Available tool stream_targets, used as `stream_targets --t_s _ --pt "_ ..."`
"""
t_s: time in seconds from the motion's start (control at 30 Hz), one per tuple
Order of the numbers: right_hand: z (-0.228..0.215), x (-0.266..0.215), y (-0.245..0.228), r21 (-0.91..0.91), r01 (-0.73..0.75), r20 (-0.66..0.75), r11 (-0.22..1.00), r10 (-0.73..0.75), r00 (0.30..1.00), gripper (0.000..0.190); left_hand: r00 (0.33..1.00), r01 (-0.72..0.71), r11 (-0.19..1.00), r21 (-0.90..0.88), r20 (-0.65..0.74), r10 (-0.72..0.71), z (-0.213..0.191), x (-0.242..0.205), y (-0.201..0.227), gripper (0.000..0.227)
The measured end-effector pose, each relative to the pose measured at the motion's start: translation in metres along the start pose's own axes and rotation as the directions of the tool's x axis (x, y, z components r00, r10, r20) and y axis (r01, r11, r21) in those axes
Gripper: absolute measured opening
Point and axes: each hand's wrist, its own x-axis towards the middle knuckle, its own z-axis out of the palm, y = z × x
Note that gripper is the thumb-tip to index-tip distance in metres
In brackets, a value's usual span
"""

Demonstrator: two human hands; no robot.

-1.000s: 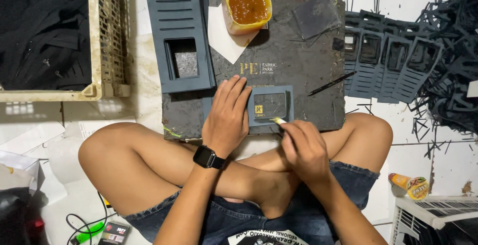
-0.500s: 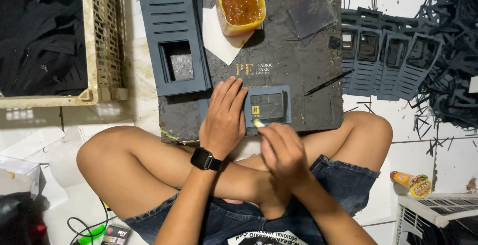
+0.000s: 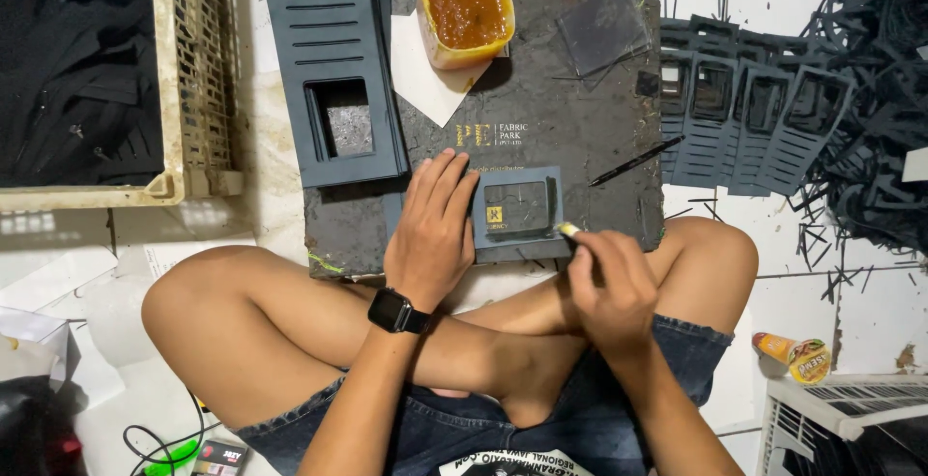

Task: Applying glue to the edges of small grey components using a stick applicator

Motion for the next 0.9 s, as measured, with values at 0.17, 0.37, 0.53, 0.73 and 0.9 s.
stream_targets --t_s 0.17,0.37,0.53,0.73,0.9 --pt "-0.006 0.021 0.002 0.001 -0.085 -0.047 0.996 0.085 0.995 0.014 1.000 0.000 1.000 0.015 -0.013 0.001 -0.003 0.001 0.003 0.042" --pt "0.008 0.033 0.007 0.034 -0.106 -0.024 0.994 0.107 0.994 0.011 0.998 0.005 1.000 0.021 -0.064 -0.004 -0.002 0.002 0.003 0.036" --pt "0.019 0.036 0.008 0.027 -0.097 -0.023 0.995 0.097 0.995 0.009 0.997 0.000 1.000 0.012 -0.077 0.001 -0.003 0.004 0.004 0.033" --pt "0.030 0.046 0.008 0.031 -0.057 -0.029 0.998 0.058 0.998 0.011 0.994 -0.005 1.000 -0.009 -0.112 0.004 -0.002 0.005 0.003 0.028" --pt "0.037 0.054 -0.001 0.059 -0.027 0.003 0.998 0.027 1.000 0.012 0.988 0.007 0.999 -0.035 -0.152 -0.012 -0.002 0.006 0.004 0.023"
